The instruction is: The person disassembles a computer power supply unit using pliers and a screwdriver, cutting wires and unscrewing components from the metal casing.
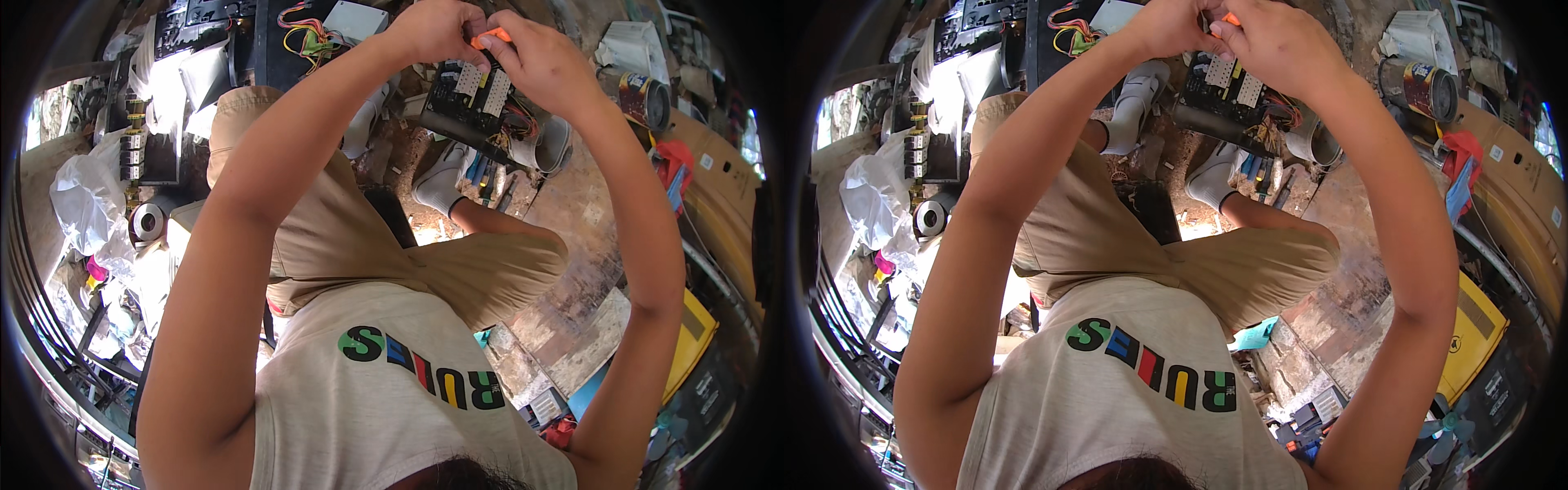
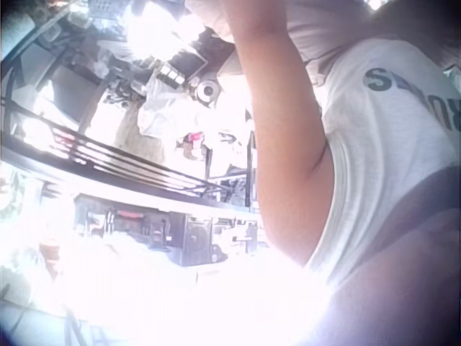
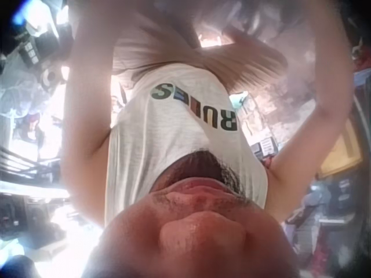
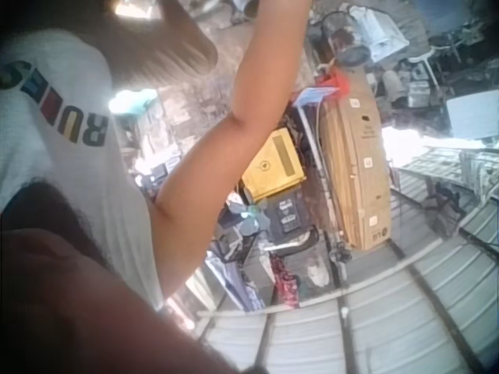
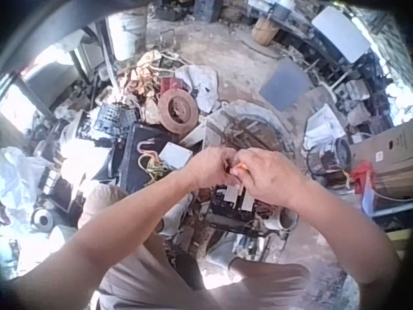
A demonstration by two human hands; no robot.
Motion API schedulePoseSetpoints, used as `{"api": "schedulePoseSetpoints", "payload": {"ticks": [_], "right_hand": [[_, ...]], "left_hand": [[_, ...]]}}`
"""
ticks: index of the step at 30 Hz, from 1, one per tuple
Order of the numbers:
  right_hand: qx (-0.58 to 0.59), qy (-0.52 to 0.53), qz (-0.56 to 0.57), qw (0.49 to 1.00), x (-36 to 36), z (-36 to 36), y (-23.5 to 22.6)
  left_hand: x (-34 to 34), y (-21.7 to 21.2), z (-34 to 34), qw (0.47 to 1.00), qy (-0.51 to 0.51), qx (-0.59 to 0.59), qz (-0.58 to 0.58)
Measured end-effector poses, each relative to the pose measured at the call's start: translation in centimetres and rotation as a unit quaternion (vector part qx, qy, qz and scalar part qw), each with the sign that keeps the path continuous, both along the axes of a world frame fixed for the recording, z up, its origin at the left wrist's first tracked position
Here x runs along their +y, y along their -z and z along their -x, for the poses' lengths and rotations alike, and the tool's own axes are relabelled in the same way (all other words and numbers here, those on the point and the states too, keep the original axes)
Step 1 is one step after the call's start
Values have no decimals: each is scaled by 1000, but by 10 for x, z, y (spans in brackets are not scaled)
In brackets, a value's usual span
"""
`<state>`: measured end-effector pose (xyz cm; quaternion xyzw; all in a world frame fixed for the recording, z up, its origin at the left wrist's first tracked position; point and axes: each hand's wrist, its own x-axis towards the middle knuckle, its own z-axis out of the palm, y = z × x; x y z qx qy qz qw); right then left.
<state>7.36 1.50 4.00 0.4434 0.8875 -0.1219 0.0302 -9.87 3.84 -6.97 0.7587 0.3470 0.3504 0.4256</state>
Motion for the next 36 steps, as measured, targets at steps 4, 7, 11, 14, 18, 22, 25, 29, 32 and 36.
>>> {"api": "schedulePoseSetpoints", "payload": {"ticks": [4,7,11,14,18,22,25,29,32,36], "right_hand": [[45,-121,-11,992,5,0,-4],[53,-136,-14,989,2,7,-14],[-17,9,14,1000,-7,19,-17],[-68,66,55,994,-6,21,-10],[-18,-81,-1,997,1,1,-1],[79,-80,6,994,-6,7,-14],[64,-22,-71,995,-13,13,-8],[-14,-18,-28,999,-2,-5,9],[63,-112,-35,991,2,-11,8],[68,-33,-17,997,-13,7,-13]], "left_hand": [[10,12,2,980,157,-85,92],[14,24,0,993,114,-19,26],[5,2,3,998,28,48,38],[1,-5,2,997,17,22,75],[15,24,-2,990,103,-69,71],[6,7,2,995,69,-21,66],[4,8,-7,999,-15,2,37],[-3,15,-10,999,-12,-31,32],[6,22,-5,992,79,-93,10],[-1,-9,3,995,43,-32,81]]}}
